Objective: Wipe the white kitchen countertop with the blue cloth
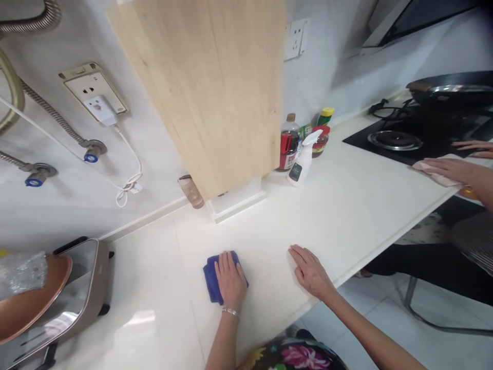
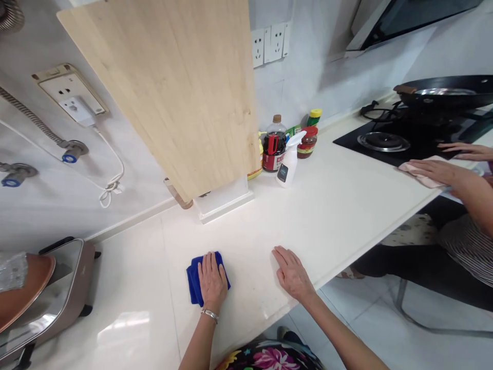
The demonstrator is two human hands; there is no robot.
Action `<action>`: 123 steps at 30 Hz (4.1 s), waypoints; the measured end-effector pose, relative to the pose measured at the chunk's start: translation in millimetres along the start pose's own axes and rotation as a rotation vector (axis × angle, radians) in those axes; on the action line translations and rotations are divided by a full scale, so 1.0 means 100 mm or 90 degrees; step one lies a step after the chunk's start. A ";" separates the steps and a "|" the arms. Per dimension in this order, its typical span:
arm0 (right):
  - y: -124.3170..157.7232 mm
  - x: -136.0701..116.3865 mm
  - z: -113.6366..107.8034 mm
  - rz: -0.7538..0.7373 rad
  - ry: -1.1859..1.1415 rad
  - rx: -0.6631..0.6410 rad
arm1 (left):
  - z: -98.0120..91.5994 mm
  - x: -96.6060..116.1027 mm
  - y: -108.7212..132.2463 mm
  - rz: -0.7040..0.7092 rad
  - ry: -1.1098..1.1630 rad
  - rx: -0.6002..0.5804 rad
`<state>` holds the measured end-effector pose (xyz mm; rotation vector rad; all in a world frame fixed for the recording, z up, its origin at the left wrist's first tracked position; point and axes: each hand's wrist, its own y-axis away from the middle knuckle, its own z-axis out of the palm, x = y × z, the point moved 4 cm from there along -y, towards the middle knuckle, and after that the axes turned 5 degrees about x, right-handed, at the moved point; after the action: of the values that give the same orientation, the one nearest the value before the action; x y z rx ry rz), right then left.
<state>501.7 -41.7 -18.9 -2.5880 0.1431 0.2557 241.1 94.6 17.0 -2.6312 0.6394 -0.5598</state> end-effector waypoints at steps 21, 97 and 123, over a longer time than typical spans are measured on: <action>0.00 0.01 -0.08 0.019 -0.011 -0.043 | 0.58 -0.84 -1.92 -0.099 -0.047 0.026; -0.39 -1.22 0.06 0.096 -0.093 -0.134 | 0.05 -0.22 -0.16 -0.231 0.426 -0.135; -0.40 -0.65 -0.34 0.084 -0.162 -0.190 | 0.12 -0.24 -0.24 -0.243 0.316 -0.149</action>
<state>449.7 -21.9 43.5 -2.8120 0.1961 0.6995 234.9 129.8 10.3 -2.8654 0.3441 -1.3531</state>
